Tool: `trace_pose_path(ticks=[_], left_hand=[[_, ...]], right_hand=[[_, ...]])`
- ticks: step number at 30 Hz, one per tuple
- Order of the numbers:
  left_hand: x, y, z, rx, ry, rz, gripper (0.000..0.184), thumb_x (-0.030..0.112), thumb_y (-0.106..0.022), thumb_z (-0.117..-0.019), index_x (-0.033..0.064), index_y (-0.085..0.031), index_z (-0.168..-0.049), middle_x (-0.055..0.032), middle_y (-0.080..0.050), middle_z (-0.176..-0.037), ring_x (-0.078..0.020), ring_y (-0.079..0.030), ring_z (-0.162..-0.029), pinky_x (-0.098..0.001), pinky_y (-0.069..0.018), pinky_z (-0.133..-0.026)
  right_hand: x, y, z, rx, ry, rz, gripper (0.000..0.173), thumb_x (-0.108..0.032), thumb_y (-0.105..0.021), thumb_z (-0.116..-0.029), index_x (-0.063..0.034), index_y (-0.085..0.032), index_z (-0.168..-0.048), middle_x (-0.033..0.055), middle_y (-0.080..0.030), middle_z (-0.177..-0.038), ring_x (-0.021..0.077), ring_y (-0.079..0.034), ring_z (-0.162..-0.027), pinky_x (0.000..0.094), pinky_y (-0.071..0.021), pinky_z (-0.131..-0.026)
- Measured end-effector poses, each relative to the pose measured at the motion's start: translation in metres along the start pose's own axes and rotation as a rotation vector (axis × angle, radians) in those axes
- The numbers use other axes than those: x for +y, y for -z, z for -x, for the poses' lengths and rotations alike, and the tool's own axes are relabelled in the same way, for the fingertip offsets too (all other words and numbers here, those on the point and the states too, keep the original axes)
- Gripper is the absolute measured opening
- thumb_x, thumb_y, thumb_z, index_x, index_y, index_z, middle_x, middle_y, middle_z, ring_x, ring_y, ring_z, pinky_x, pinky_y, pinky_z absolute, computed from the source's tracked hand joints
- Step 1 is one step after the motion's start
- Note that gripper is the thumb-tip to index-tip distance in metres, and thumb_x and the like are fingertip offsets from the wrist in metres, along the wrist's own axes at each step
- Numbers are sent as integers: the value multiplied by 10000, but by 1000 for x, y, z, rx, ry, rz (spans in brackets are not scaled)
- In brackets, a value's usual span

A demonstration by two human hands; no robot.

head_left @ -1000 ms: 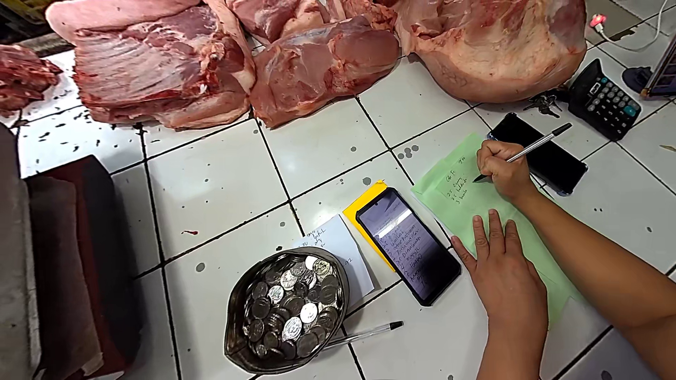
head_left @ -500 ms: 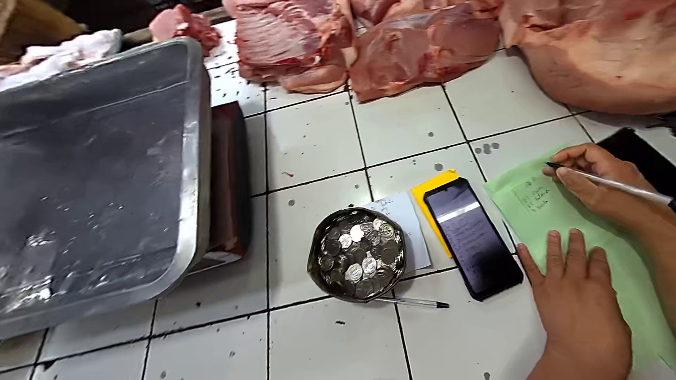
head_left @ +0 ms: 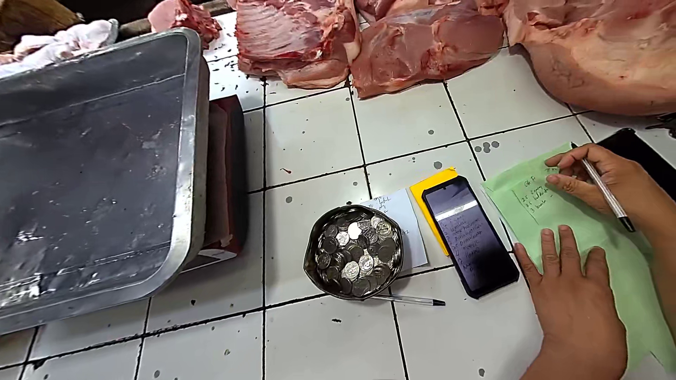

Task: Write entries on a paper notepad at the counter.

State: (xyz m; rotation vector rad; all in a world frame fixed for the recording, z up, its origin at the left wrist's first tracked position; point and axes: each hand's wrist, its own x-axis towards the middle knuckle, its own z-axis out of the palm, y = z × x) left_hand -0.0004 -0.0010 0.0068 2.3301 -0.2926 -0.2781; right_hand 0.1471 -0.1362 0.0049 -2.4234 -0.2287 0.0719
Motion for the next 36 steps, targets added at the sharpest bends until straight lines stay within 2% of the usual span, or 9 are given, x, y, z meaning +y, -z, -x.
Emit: trace_pose_path(ticks=[5,10,19,25,27,29,31,33,36], left_hand=[[-1,-1,1,16,-4,19,518,105,-677,-901,178,-635,-1412,-108,-421,-1610,-362,-306,-1528,-718,-125,-1180],[0,-2,2,30,-21,23,557,87,-662,-883,174,-617,-1431,-95,-423,-1611,-370,-308,-1526,-733,-119,-1170],[0,-5,0,38,-16,-10,548,136,-641,-912,156,-589,-1457,-88,-420,-1614,-342,-331,-1520,-720,-117,-1177],[-3,-9,0,112,-26,-24,530,158,-655,-900,125,-615,-1428,-75,-486,-1571,-331,-398,-1487,-704,-166,-1173],[-4,-11,0,128,-33,-29,527,165,-659,-894,126,-624,-1419,-76,-496,-1563,-334,-412,-1478,-711,-175,-1167],[-5,-11,0,122,-33,-33,527,173,-652,-903,127,-617,-1427,-72,-489,-1568,-338,-407,-1480,-711,-165,-1170],[-5,-13,-1,127,-33,-42,527,177,-647,-899,124,-620,-1423,-66,-491,-1567,-338,-415,-1475,-717,-166,-1165],[-4,-13,-1,132,-29,-47,516,181,-646,-903,125,-627,-1415,-64,-493,-1565,-334,-422,-1472,-712,-168,-1166],[-5,-14,0,162,-40,-77,513,184,-655,-893,127,-640,-1403,-69,-509,-1552,-336,-452,-1452,-706,-202,-1160]], right_hand=[[0,2,-2,-65,-58,-73,229,-47,-781,-851,-93,-583,-957,-17,-579,-764,65,-506,-642,267,-421,-598],[-14,-5,-4,137,-11,-74,179,-55,-725,-917,-60,-550,-955,7,-612,-852,41,-527,-708,227,-434,-633],[-13,-20,-12,213,40,36,119,-5,-650,-972,7,-560,-895,130,-643,-887,188,-598,-763,383,-482,-672],[-19,-27,-26,266,35,28,150,-46,-676,-979,15,-562,-901,133,-635,-864,180,-571,-716,358,-458,-637],[-16,-28,-24,309,89,5,180,-138,-704,-976,-2,-592,-942,130,-678,-971,136,-587,-734,302,-476,-648],[-14,-26,-15,336,164,-70,278,-253,-589,-1035,18,-648,-1048,130,-685,-1083,96,-601,-814,258,-504,-720],[-18,-28,-4,329,161,-239,412,-238,-361,-1097,22,-679,-1078,15,-683,-932,30,-613,-820,226,-520,-780],[-19,-33,-1,222,129,-451,311,-175,-365,-1051,-39,-625,-1153,-91,-601,-797,-15,-578,-714,173,-511,-699],[-16,-42,-9,135,145,-661,145,-30,-534,-877,-174,-534,-885,-101,-639,-759,-13,-607,-657,154,-519,-612]])
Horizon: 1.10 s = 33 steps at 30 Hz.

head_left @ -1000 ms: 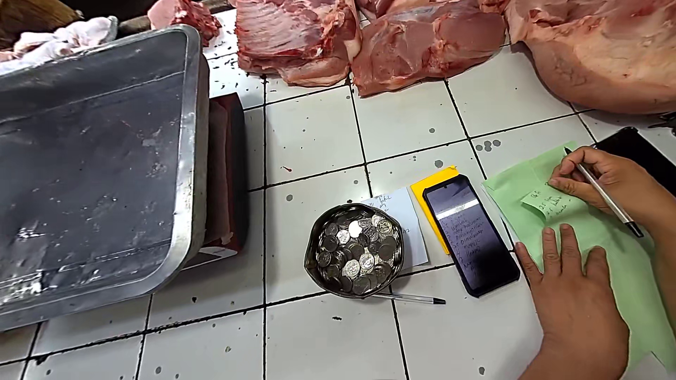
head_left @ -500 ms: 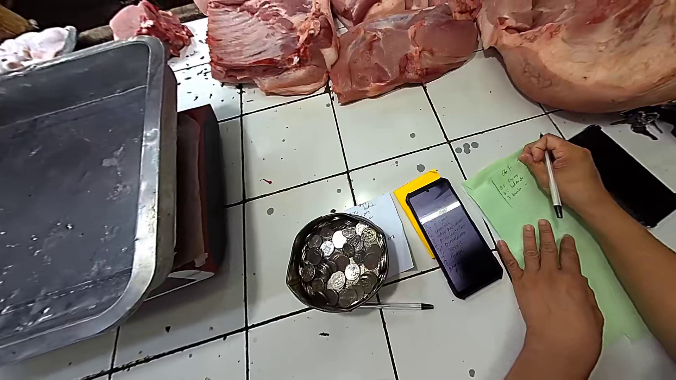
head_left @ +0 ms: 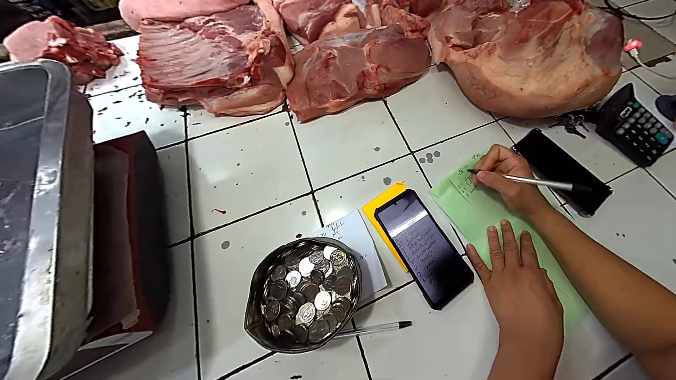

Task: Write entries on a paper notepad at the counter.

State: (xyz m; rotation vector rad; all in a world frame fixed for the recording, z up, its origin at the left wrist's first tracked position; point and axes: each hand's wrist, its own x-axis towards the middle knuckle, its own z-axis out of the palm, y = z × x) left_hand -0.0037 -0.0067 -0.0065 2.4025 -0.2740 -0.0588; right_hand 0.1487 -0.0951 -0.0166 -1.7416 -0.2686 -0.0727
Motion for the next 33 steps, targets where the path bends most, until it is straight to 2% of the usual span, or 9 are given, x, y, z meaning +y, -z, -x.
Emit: trace_pose_path(ticks=[2,4,6,13,17,20,33], left_hand=[[0,0,0,0,0,-2,518,191,-656,-892,130,-637,-1406,-67,-509,-1552,-339,-453,-1450,-706,-198,-1160],[0,-1,0,5,-1,3,523,190,-659,-885,123,-639,-1403,-70,-507,-1553,-345,-454,-1448,-713,-198,-1155],[-1,-1,0,8,-5,5,514,200,-662,-886,111,-647,-1392,-75,-508,-1552,-347,-448,-1453,-719,-193,-1155],[0,2,0,-2,0,6,472,191,-652,-900,93,-668,-1361,-76,-518,-1544,-339,-444,-1457,-720,-187,-1156],[-1,1,1,-1,2,0,489,197,-651,-896,111,-660,-1377,-63,-503,-1557,-332,-441,-1459,-713,-179,-1162],[0,2,0,-5,5,3,476,192,-654,-895,106,-670,-1363,-64,-513,-1549,-332,-442,-1459,-712,-174,-1163],[0,2,0,-29,10,20,488,196,-645,-907,102,-650,-1386,-71,-497,-1561,-344,-423,-1469,-704,-157,-1173]], right_hand=[[6,-5,-4,5,33,-49,242,16,-510,-779,-204,-501,-680,-111,-576,-617,-27,-523,-529,140,-433,-504],[6,-8,-1,-4,51,10,274,18,-472,-760,-208,-428,-611,-126,-456,-540,-41,-413,-473,131,-335,-466],[5,-12,3,-13,72,90,264,9,-470,-774,-196,-410,-620,-122,-410,-532,-40,-382,-470,133,-315,-469],[7,-16,5,-8,102,218,237,-12,-492,-794,-174,-414,-641,-113,-404,-525,-44,-368,-458,133,-292,-452],[5,-15,5,19,84,148,250,7,-483,-784,-179,-423,-629,-111,-423,-531,-39,-381,-459,130,-308,-453],[6,-17,5,45,101,215,241,-5,-483,-792,-172,-410,-635,-111,-396,-523,-41,-350,-450,135,-276,-446],[8,-14,4,54,111,246,222,-15,-473,-808,-162,-427,-648,-105,-397,-521,-36,-349,-448,141,-275,-443]])
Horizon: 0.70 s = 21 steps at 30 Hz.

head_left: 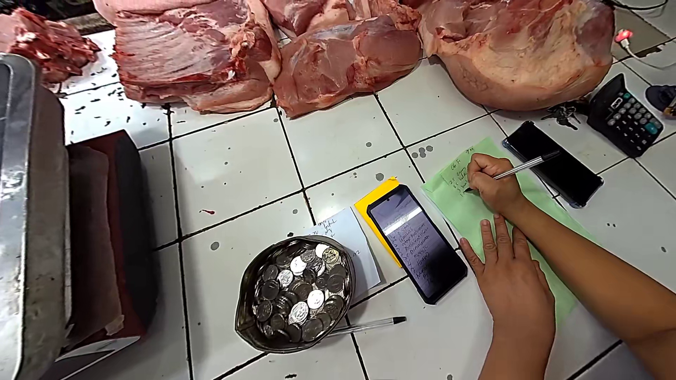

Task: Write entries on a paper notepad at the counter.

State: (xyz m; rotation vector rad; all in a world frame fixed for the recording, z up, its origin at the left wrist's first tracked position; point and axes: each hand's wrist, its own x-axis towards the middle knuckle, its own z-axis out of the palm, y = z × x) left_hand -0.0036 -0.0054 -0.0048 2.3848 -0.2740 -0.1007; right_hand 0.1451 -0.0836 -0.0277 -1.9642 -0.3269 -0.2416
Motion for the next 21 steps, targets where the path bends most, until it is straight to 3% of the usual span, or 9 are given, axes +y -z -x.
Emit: trace_pose_path(ticks=[10,21], left_hand=[[-1,-2,1,6,-13,-6,516,198,-642,-912,120,-622,-1421,-69,-499,-1560,-348,-430,-1464,-707,-153,-1175],[0,1,0,-23,0,-18,512,212,-628,-931,132,-608,-1437,-62,-492,-1566,-337,-413,-1477,-704,-135,-1179]], right_hand=[[6,11,-4,-18,-16,-8,212,-9,-494,-828,-150,-466,-671,-103,-429,-517,-39,-381,-439,131,-302,-434],[5,10,-3,28,-7,51,225,-8,-481,-803,-149,-434,-634,-99,-390,-499,-37,-340,-427,143,-261,-425]])
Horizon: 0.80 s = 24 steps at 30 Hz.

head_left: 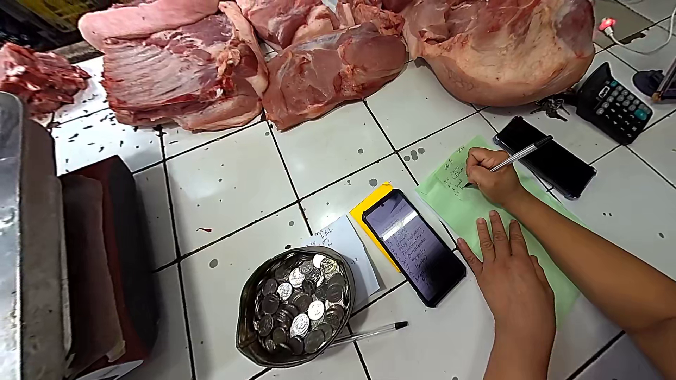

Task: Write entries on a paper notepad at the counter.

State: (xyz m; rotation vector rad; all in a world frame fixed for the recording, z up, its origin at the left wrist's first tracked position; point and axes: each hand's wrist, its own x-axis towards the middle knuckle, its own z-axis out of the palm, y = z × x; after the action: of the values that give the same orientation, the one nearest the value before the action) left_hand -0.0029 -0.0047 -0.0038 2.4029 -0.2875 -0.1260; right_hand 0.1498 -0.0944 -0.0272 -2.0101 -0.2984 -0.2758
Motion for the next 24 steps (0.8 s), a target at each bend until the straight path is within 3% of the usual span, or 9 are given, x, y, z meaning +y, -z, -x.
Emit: trace_pose_path(ticks=[24], left_hand=[[0,2,0,-7,-4,-4,513,212,-633,-931,121,-608,-1435,-72,-490,-1567,-340,-414,-1476,-704,-133,-1179]], right_hand=[[1,1,-1,56,-46,-12,219,-4,-487,-830,-147,-449,-670,-92,-395,-508,-27,-337,-422,140,-267,-422]])
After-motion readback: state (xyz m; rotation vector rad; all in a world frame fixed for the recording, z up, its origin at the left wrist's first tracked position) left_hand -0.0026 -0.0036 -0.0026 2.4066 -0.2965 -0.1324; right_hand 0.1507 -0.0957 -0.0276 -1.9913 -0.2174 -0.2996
